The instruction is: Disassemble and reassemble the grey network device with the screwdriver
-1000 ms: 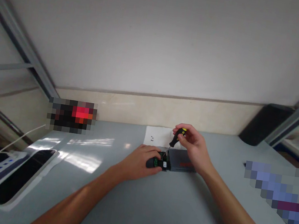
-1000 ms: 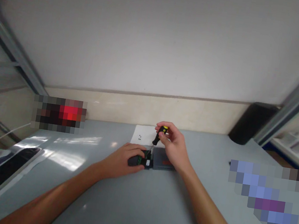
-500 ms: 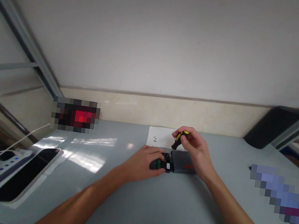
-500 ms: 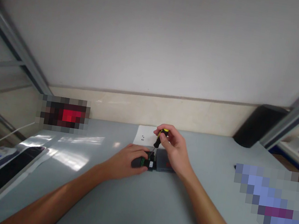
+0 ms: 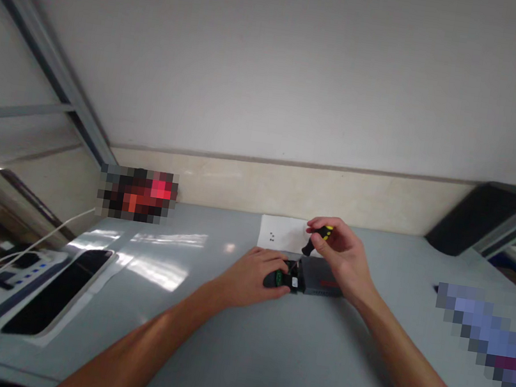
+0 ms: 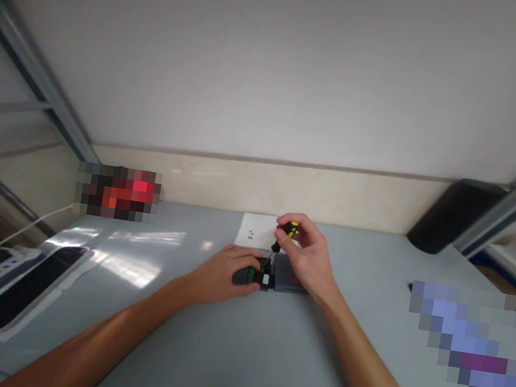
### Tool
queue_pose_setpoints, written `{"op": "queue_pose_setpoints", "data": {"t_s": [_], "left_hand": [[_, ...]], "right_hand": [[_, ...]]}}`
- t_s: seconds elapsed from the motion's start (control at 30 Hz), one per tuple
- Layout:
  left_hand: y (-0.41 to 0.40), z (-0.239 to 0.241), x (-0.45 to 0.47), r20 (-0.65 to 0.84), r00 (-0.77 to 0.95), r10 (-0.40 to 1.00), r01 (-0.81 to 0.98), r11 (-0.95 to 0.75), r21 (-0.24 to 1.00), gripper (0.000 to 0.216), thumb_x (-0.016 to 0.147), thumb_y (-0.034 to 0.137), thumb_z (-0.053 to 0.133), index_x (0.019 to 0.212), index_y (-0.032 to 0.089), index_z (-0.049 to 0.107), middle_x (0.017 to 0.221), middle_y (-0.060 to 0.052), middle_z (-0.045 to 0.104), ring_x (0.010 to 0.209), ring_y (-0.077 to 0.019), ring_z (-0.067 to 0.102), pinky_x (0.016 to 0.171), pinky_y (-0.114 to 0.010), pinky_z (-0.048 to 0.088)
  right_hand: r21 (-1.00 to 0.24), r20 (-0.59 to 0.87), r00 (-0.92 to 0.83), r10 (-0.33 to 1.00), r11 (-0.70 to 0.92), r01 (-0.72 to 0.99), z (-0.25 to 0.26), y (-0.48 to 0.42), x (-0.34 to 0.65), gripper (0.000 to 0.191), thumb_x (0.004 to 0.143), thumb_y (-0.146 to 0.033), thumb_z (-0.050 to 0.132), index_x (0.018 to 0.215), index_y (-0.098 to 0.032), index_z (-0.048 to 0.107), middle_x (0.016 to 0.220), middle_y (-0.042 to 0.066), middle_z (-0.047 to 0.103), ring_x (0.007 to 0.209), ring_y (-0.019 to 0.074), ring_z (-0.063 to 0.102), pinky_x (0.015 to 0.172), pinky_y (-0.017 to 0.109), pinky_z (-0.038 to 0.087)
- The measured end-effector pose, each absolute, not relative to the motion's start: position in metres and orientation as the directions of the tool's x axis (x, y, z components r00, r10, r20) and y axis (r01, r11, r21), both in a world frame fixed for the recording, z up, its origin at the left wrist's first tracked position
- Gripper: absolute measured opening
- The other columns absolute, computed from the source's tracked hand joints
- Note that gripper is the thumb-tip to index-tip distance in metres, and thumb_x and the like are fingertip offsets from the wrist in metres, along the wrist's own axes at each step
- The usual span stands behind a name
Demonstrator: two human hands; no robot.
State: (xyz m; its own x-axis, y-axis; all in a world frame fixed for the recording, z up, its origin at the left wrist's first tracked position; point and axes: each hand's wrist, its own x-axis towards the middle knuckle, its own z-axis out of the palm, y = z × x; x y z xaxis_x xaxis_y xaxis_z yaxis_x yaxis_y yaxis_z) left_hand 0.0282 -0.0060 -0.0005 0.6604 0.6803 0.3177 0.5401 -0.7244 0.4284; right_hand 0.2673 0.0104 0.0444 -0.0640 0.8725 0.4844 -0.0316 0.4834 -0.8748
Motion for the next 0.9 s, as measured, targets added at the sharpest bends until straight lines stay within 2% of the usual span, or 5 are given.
{"op": "queue_pose_setpoints", "data": {"t_s": [0.13, 0.37, 0.53, 0.7, 0.9], "left_hand": [[-0.0058, 0.0004, 0.0282, 0.307, 0.663, 0.682, 0.544, -0.722, 0.428, 0.023, 0.1, 0.043, 0.079, 0.114, 0.027, 0.07, 0.142, -0.004, 0.075, 0.133, -0.0259, 0.07, 0.114, -0.043, 0.048], [-0.0054, -0.0001, 0.0293, 0.322, 0.663, 0.676, 0.542, -0.729, 0.418, 0.021, 0.099, 0.04, 0.08, 0.113, 0.026, 0.071, 0.137, -0.002, 0.077, 0.129, -0.0247, 0.072, 0.113, -0.042, 0.048], [-0.0059, 0.0006, 0.0293, 0.311, 0.664, 0.68, 0.545, -0.725, 0.421, 0.022, 0.099, 0.04, 0.079, 0.113, 0.026, 0.071, 0.139, -0.003, 0.076, 0.13, -0.0255, 0.071, 0.113, -0.042, 0.049], [-0.0069, 0.0011, 0.0295, 0.322, 0.652, 0.686, 0.547, -0.72, 0.427, 0.022, 0.1, 0.041, 0.079, 0.113, 0.026, 0.071, 0.139, -0.004, 0.076, 0.132, -0.0261, 0.07, 0.114, -0.043, 0.049], [-0.0067, 0.0012, 0.0301, 0.299, 0.65, 0.698, 0.557, -0.706, 0.437, 0.024, 0.099, 0.041, 0.079, 0.112, 0.026, 0.067, 0.139, -0.004, 0.076, 0.131, -0.0273, 0.07, 0.115, -0.044, 0.047]], "right_hand": [[-0.875, 0.483, -0.051, 0.874, 0.485, 0.015, 0.0429, 0.0126, 0.2716, 0.026, 0.088, -0.047, 0.089, 0.098, -0.027, 0.076, 0.094, 0.003, 0.072, 0.086, 0.0205, 0.066, 0.079, 0.035, 0.056], [-0.892, 0.452, -0.103, 0.886, 0.447, -0.069, 0.0486, 0.0072, 0.2686, 0.025, 0.096, -0.051, 0.079, 0.11, -0.03, 0.078, 0.13, 0.006, 0.077, 0.103, 0.0235, 0.072, 0.093, 0.042, 0.058], [-0.862, 0.507, -0.038, 0.861, 0.506, -0.03, 0.0481, 0.0117, 0.2716, 0.028, 0.085, -0.053, 0.09, 0.089, -0.027, 0.079, 0.098, 0.005, 0.075, 0.091, 0.0231, 0.067, 0.081, 0.039, 0.057], [-0.89, 0.454, -0.105, 0.885, 0.447, -0.088, 0.0492, 0.0107, 0.2736, 0.031, 0.095, -0.054, 0.08, 0.115, -0.031, 0.078, 0.105, 0.004, 0.078, 0.1, 0.0242, 0.07, 0.092, 0.041, 0.056], [-0.881, 0.472, -0.069, 0.879, 0.471, -0.033, 0.0474, 0.008, 0.271, 0.027, 0.089, -0.051, 0.086, 0.092, -0.027, 0.074, 0.099, 0.004, 0.073, 0.09, 0.0222, 0.066, 0.083, 0.038, 0.054]]}}
